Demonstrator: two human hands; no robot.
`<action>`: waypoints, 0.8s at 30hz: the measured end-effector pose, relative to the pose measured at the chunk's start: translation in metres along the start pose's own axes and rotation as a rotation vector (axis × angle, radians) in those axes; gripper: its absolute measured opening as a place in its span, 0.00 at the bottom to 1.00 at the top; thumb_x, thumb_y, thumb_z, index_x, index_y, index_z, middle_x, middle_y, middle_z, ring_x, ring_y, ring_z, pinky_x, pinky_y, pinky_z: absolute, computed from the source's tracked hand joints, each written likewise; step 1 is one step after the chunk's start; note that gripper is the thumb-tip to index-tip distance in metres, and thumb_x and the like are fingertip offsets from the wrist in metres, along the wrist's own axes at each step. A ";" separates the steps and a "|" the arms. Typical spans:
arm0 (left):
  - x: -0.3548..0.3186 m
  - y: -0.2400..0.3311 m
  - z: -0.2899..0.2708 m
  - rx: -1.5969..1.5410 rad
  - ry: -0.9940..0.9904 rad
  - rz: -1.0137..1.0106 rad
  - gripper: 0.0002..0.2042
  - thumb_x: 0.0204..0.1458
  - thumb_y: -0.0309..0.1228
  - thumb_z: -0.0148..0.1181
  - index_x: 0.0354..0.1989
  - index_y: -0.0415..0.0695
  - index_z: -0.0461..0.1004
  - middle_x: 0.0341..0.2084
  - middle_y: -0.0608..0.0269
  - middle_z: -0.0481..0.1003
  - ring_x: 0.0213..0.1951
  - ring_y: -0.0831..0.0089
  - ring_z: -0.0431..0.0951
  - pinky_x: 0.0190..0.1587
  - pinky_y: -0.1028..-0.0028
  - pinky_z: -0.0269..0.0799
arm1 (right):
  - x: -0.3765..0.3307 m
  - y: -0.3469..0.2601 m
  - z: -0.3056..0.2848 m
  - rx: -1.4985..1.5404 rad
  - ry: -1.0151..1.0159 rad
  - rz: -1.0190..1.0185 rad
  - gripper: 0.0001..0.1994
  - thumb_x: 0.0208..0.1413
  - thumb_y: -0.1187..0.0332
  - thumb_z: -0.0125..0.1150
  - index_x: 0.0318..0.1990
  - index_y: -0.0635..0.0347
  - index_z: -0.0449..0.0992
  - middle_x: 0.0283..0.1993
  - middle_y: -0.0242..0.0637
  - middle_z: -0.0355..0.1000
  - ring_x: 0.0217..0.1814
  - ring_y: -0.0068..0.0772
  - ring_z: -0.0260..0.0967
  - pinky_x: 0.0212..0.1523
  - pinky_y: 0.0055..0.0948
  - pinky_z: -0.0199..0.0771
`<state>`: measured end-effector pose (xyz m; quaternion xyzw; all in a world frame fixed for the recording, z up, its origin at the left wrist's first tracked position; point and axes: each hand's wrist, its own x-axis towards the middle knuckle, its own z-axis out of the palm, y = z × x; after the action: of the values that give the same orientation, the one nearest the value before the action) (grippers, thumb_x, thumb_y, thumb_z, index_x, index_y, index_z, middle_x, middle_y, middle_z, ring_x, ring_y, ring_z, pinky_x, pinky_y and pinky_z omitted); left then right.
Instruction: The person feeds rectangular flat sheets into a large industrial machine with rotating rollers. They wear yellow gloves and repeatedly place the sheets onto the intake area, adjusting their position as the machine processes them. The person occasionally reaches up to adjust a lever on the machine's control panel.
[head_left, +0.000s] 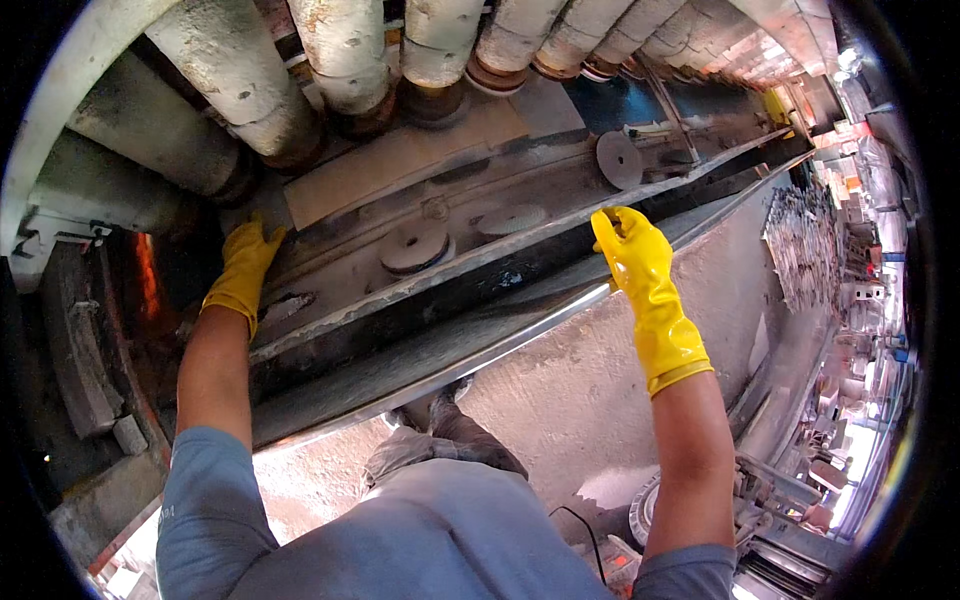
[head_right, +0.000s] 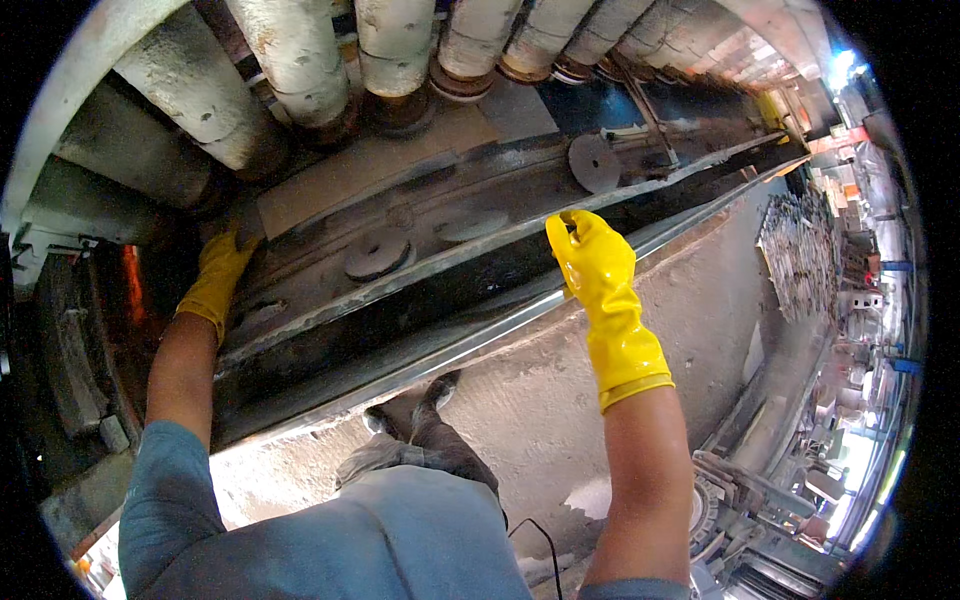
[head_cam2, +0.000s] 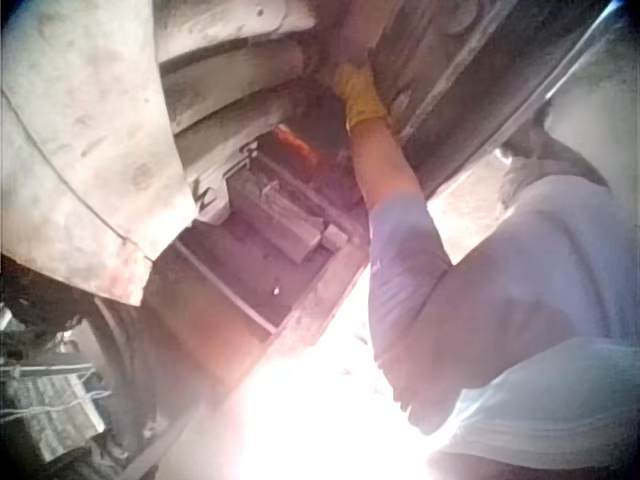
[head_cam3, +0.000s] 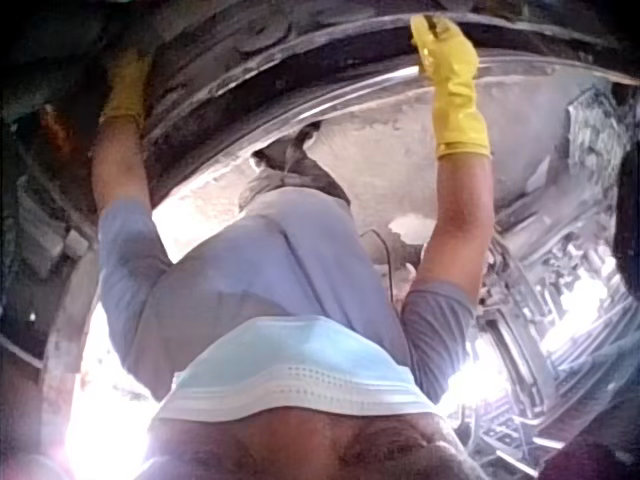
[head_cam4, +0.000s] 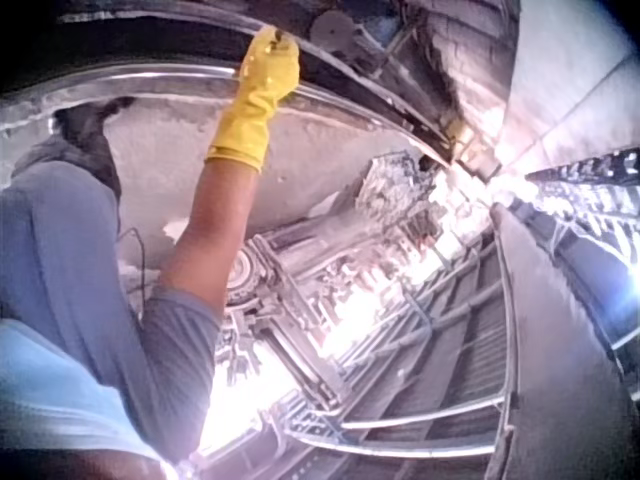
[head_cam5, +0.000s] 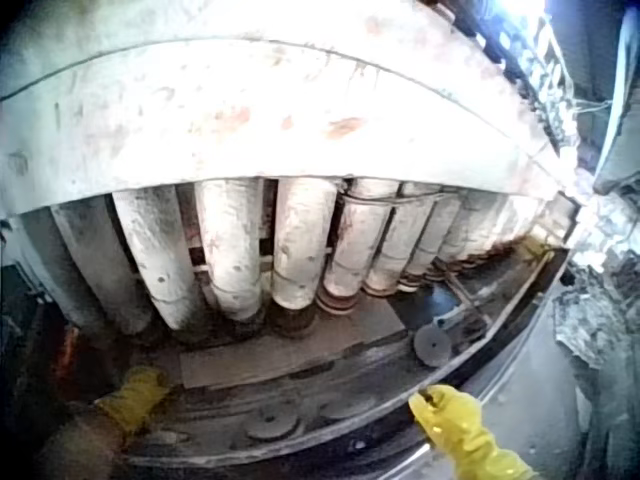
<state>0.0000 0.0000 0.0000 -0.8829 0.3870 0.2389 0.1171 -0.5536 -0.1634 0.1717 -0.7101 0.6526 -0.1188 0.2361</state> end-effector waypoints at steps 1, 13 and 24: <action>-0.005 0.003 -0.005 -0.015 -0.005 -0.008 0.44 0.61 0.62 0.58 0.80 0.49 0.57 0.76 0.44 0.61 0.75 0.46 0.63 0.73 0.56 0.63 | 0.002 0.004 0.003 -0.015 0.011 -0.014 0.24 0.64 0.44 0.61 0.52 0.55 0.85 0.42 0.45 0.85 0.47 0.49 0.84 0.49 0.40 0.79; 0.001 -0.015 0.008 0.017 0.162 0.046 0.41 0.64 0.59 0.57 0.80 0.48 0.58 0.78 0.43 0.56 0.75 0.43 0.62 0.74 0.55 0.61 | 0.003 0.006 0.014 -0.006 0.026 -0.041 0.24 0.64 0.45 0.62 0.52 0.54 0.86 0.44 0.45 0.85 0.49 0.52 0.83 0.52 0.42 0.80; 0.011 -0.032 0.009 0.083 0.189 0.091 0.38 0.62 0.56 0.58 0.77 0.47 0.63 0.75 0.43 0.62 0.73 0.46 0.66 0.72 0.55 0.65 | 0.004 0.005 0.014 -0.010 0.016 -0.030 0.24 0.64 0.45 0.63 0.53 0.55 0.85 0.46 0.44 0.85 0.50 0.52 0.83 0.52 0.41 0.79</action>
<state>0.0273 0.0186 -0.0128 -0.8773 0.4456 0.1436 0.1055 -0.5509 -0.1653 0.1569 -0.7199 0.6445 -0.1245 0.2254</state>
